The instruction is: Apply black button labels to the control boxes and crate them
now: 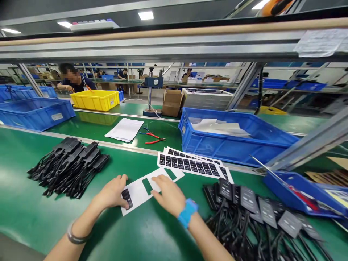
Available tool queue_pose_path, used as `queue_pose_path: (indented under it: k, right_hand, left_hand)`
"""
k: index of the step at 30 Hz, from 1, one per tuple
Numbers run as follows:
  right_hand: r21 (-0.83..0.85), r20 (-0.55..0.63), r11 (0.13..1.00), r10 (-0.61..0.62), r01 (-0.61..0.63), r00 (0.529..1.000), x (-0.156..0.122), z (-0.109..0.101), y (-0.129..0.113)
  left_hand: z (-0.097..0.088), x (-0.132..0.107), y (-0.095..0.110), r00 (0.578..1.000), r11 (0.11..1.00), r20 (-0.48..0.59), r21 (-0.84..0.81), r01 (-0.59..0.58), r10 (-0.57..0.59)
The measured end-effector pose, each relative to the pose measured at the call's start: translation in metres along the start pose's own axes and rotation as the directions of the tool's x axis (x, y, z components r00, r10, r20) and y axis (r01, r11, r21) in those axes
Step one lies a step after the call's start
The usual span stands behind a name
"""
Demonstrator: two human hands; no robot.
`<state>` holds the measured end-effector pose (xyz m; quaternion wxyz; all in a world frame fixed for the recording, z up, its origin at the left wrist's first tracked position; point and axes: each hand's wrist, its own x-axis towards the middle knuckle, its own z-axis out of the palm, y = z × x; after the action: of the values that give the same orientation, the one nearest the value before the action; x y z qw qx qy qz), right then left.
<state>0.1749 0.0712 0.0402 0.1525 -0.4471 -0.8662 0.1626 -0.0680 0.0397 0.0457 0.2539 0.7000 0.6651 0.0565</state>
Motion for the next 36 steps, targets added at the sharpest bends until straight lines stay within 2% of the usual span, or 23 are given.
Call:
queue_pose_path:
  k: [2,4,7,9,11,13,15,17,21,24,27,28,29,30,32,33,34,36]
  right_hand:
    - [0.114,-0.036,0.989,-0.093,0.096,0.995,0.004,0.023,-0.021]
    - [0.180,-0.153,0.964,-0.169,0.196,0.974,0.003,0.039,-0.032]
    - [0.190,-0.316,0.927,-0.254,0.323,0.914,0.000,0.048,-0.038]
    - [0.187,-0.379,0.921,-0.252,0.341,0.890,-0.002,0.048,-0.039]
    - [0.215,-0.423,0.926,-0.197,0.309,0.884,-0.003,0.045,-0.039]
    - [0.251,-0.448,0.929,-0.138,0.272,0.883,-0.003,0.042,-0.037]
    - [0.263,-0.464,0.930,-0.112,0.258,0.879,-0.003,0.038,-0.036]
    - [0.256,-0.487,0.931,-0.109,0.261,0.867,-0.003,0.036,-0.034]
    - [0.224,-0.569,0.925,-0.132,0.307,0.812,-0.005,0.033,-0.035]
    - [0.239,-0.644,0.880,-0.172,0.410,0.745,-0.011,0.028,-0.036]
    - [0.314,-0.756,0.843,-0.057,0.437,0.652,-0.015,0.020,-0.031]
    - [0.365,-0.757,0.839,0.016,0.403,0.653,-0.015,0.018,-0.028]
    - [0.430,-0.719,0.832,0.081,0.350,0.690,-0.014,0.016,-0.025]
    - [0.496,-0.638,0.821,0.125,0.281,0.760,-0.012,0.016,-0.022]
    - [0.570,-0.396,0.812,0.138,0.126,0.908,-0.007,0.020,-0.017]
    - [0.566,-0.293,0.821,0.124,0.068,0.948,-0.005,0.024,-0.016]
    - [0.543,-0.238,0.839,0.105,0.042,0.966,-0.003,0.028,-0.016]
    - [0.470,-0.259,0.881,0.072,0.061,0.963,0.004,0.031,-0.016]
  left_hand:
    - [0.002,0.001,0.000,1.000,1.000,0.001,-0.028,-0.014,0.014]
    - [0.005,0.003,0.003,0.998,0.995,-0.019,-0.082,-0.065,0.064]
    - [0.009,0.005,0.008,0.987,0.964,-0.035,-0.213,-0.162,0.158]
    - [0.012,0.007,0.010,0.977,0.913,-0.046,-0.348,-0.212,0.209]
    - [0.014,0.008,0.010,0.971,0.791,-0.040,-0.572,-0.215,0.235]
    - [0.014,0.009,0.011,0.969,0.587,0.008,-0.797,-0.142,0.246]
    - [0.012,0.008,0.012,0.961,0.419,0.080,-0.907,-0.040,0.264]
    - [0.010,0.007,0.015,0.960,0.351,0.117,-0.936,0.021,0.254]
    - [0.010,0.010,0.016,0.986,0.348,0.096,-0.937,0.042,0.140]
    - [0.010,0.017,0.008,0.999,0.364,-0.038,-0.930,-0.049,0.037]
    - [0.003,0.021,-0.001,0.984,0.370,-0.167,-0.919,-0.135,-0.055]
    - [0.000,0.021,-0.003,0.981,0.364,-0.182,-0.920,-0.145,-0.070]
    - [-0.004,0.020,-0.004,0.979,0.352,-0.186,-0.924,-0.148,-0.078]
    - [-0.007,0.018,-0.004,0.980,0.336,-0.183,-0.931,-0.147,-0.081]
    - [-0.012,0.015,-0.002,0.984,0.300,-0.166,-0.944,-0.138,-0.071]
    - [-0.013,0.013,-0.001,0.987,0.276,-0.152,-0.952,-0.131,-0.058]
    - [-0.014,0.011,0.000,0.990,0.245,-0.135,-0.962,-0.122,-0.036]
    - [-0.014,0.010,0.001,0.995,0.162,-0.101,-0.981,-0.103,0.019]
